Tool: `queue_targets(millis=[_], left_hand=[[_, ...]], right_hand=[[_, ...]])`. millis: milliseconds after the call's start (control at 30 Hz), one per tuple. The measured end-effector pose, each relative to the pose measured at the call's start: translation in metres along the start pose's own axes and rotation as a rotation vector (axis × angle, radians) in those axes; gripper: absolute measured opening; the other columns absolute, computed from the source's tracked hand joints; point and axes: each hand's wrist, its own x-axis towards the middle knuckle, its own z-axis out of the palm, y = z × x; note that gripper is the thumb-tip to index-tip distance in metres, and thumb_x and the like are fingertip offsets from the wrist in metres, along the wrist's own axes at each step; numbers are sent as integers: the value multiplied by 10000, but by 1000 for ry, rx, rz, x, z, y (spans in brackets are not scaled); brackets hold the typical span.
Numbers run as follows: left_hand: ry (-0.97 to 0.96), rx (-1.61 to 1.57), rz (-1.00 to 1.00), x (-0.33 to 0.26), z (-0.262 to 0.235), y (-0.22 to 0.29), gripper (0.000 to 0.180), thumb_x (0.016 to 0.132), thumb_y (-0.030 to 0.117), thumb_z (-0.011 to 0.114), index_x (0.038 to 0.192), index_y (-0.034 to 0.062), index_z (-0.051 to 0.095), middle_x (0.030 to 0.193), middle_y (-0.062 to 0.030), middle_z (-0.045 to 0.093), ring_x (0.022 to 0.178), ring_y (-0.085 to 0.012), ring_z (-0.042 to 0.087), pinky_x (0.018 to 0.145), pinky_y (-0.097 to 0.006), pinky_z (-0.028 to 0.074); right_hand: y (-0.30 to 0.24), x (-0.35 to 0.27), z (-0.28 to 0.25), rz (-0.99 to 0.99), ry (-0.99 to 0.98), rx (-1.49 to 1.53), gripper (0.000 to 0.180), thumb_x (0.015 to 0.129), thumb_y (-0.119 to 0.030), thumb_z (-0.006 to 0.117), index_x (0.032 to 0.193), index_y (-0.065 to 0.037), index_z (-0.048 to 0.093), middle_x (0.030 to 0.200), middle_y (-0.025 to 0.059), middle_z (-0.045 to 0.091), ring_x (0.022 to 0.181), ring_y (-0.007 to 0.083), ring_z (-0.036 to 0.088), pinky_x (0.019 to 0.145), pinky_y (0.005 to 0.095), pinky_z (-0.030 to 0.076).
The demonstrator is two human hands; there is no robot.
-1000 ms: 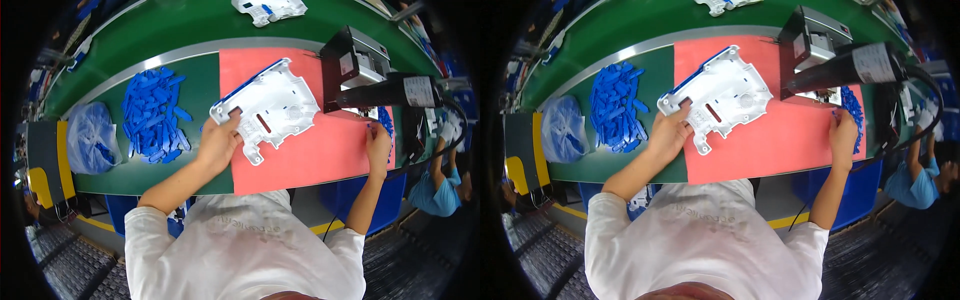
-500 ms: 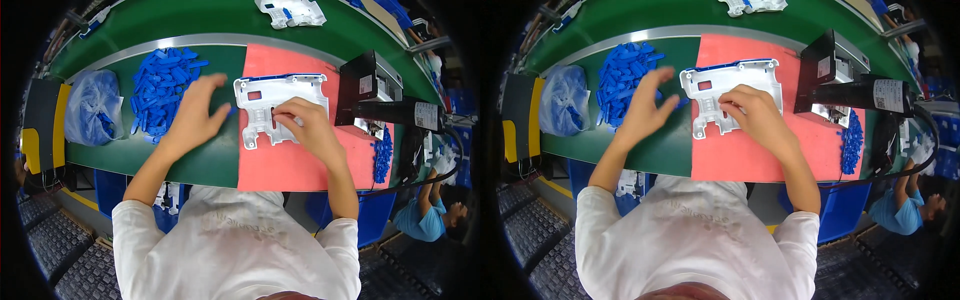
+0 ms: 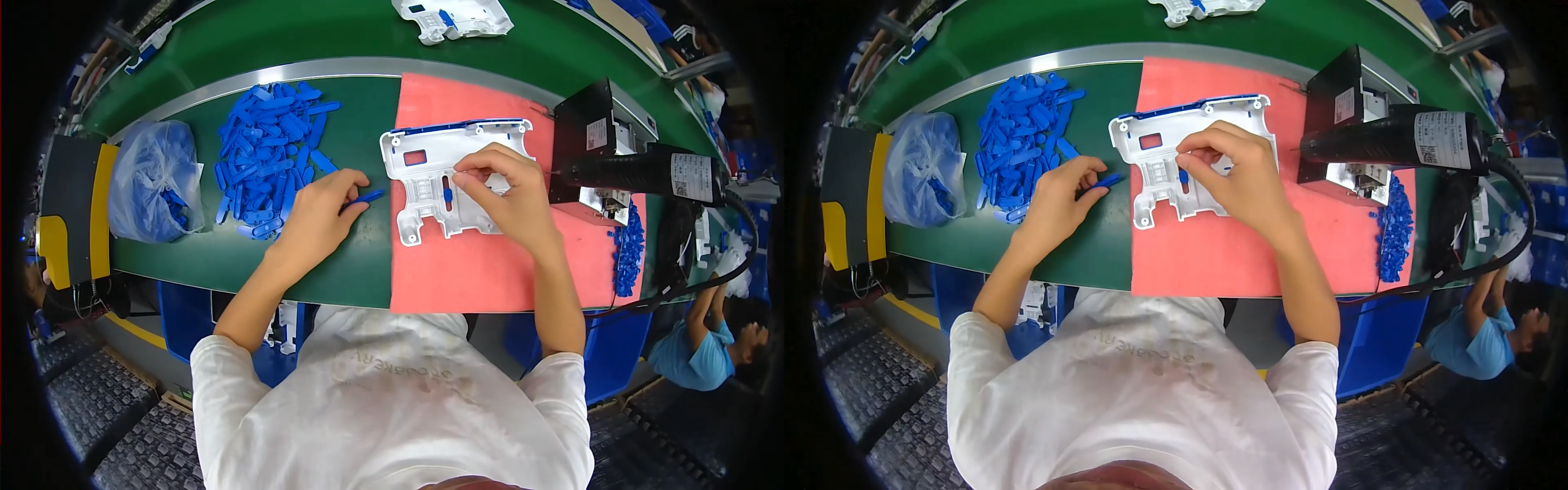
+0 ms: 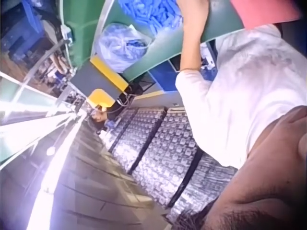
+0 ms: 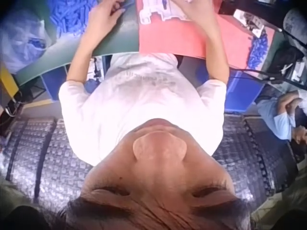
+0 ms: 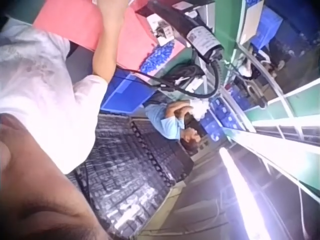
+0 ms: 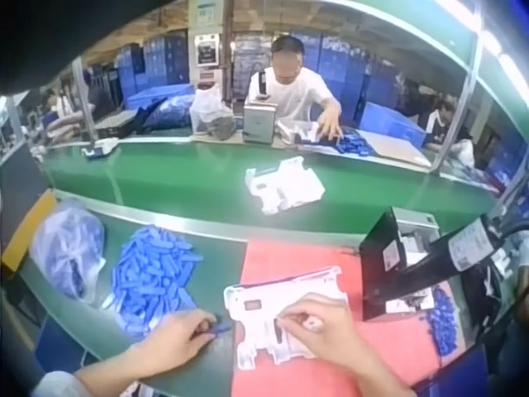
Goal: Assembling small blue plastic components into a white plastic housing and securing them using an electric screwdriver.
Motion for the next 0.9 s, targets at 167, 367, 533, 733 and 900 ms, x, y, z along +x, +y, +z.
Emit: queue_targets(millis=[167,367,533,733,900], left_hand=[[-201,-1003,-330,-4,-9,12,245,815,33,741,1023,-27,627,928,-62,682,767,-140,667,658,-250,537],[-598,-1763,-423,37,16,32,196,910,92,638,1064,-24,605,977,-111,672,785,-170,680,708,-265,574],[153,-567,142,29,31,39,259,865,151,694,1025,-12,572,909,-95,621,796,-214,610,707,-332,506],[-15,-14,659,26,34,33,481,698,273,802,1061,27,603,1085,-135,552,984,-328,557,833,-413,478],[-88,58,658,30,34,26,528,693,306,790,1126,52,627,1133,-138,534,1038,-328,526,854,-418,470]], right_hand=[[-15,-2,9,139,-311,479,330,808,24,681,1136,28,642,965,81,621,798,127,620,713,256,490],[-10,-1,8,120,-281,740,265,810,56,657,1075,58,655,1018,94,587,904,161,592,746,282,506],[14,3,2,227,111,727,192,819,10,686,1009,34,681,879,72,645,742,112,620,667,227,508],[17,-2,6,363,-247,206,258,805,26,684,1059,-17,690,774,30,645,686,63,599,602,206,481],[19,-5,9,258,-208,36,294,777,12,704,1069,-19,686,739,57,616,626,101,575,553,253,457]])
